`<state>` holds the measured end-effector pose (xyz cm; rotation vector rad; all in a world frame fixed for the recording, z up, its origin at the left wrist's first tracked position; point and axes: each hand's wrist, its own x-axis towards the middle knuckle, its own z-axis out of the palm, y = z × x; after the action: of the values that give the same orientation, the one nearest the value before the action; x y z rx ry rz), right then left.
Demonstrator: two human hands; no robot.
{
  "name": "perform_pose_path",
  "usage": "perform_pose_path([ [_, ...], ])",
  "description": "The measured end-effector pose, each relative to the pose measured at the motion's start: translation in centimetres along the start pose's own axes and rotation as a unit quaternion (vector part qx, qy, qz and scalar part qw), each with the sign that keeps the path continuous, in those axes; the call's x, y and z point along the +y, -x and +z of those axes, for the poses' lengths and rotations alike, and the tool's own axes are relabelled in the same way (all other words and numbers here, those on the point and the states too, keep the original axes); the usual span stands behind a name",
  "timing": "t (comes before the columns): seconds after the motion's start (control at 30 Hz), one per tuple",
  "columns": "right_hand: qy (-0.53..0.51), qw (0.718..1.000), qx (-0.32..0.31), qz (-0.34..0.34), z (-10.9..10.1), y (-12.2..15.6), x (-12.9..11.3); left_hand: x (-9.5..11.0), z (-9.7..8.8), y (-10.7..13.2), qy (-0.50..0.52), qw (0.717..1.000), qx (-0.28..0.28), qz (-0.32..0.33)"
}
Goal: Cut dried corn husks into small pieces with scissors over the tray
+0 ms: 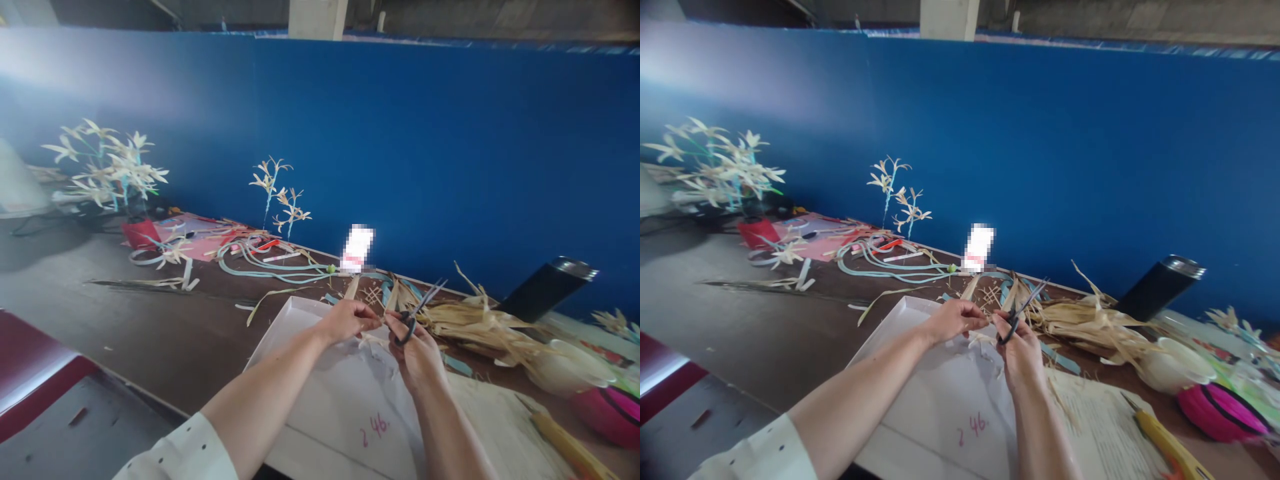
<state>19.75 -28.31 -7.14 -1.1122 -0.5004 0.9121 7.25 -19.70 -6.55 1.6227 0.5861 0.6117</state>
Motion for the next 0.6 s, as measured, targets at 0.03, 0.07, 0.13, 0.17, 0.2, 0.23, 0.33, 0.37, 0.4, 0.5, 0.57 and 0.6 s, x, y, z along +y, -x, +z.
perform_pose_path([
  [0.03,-0.008,1.000,0.000,0.000,-0.04,-0.03,-0.02,-0.01,-0.02,-0.01,0.005,1.000,-0.010,0.002],
  [0.07,-0.017,1.000,-0.001,-0.001,-0.08,-0.07,-0.04,-0.02,-0.04,-0.02,0.009,1.000,-0.019,0.002],
  [0.13,-0.034,0.999,0.002,-0.007,-0.17,-0.15,-0.11,-0.04,-0.08,-0.06,0.010,1.000,-0.026,-0.007],
  [0.17,-0.039,0.999,0.006,-0.009,-0.20,-0.18,-0.16,-0.05,-0.10,-0.08,0.008,1.000,-0.026,-0.013],
  [0.2,-0.042,0.999,0.012,-0.011,-0.23,-0.20,-0.21,-0.05,-0.11,-0.09,0.005,1.000,-0.024,-0.017],
  [0.23,-0.044,0.999,0.018,-0.014,-0.24,-0.21,-0.27,-0.05,-0.12,-0.10,0.003,1.000,-0.022,-0.020],
  [0.33,-0.045,0.998,0.030,-0.022,-0.24,-0.20,-0.40,-0.02,-0.14,-0.08,0.005,1.000,-0.016,-0.018],
  [0.37,-0.045,0.998,0.031,-0.024,-0.22,-0.19,-0.43,-0.01,-0.14,-0.06,0.005,1.000,-0.016,-0.017],
  [0.4,-0.044,0.998,0.032,-0.027,-0.20,-0.17,-0.46,0.01,-0.16,-0.04,0.006,1.000,-0.016,-0.017],
  [0.5,-0.038,0.997,0.047,-0.038,-0.10,-0.12,-0.50,0.00,-0.21,-0.01,0.011,0.999,-0.029,-0.020],
  [0.57,-0.037,0.997,0.058,-0.044,-0.05,-0.08,-0.54,-0.04,-0.24,-0.01,0.016,0.998,-0.050,-0.023],
  [0.6,-0.038,0.996,0.062,-0.046,-0.03,-0.06,-0.56,-0.07,-0.26,-0.02,0.018,0.998,-0.061,-0.024],
])
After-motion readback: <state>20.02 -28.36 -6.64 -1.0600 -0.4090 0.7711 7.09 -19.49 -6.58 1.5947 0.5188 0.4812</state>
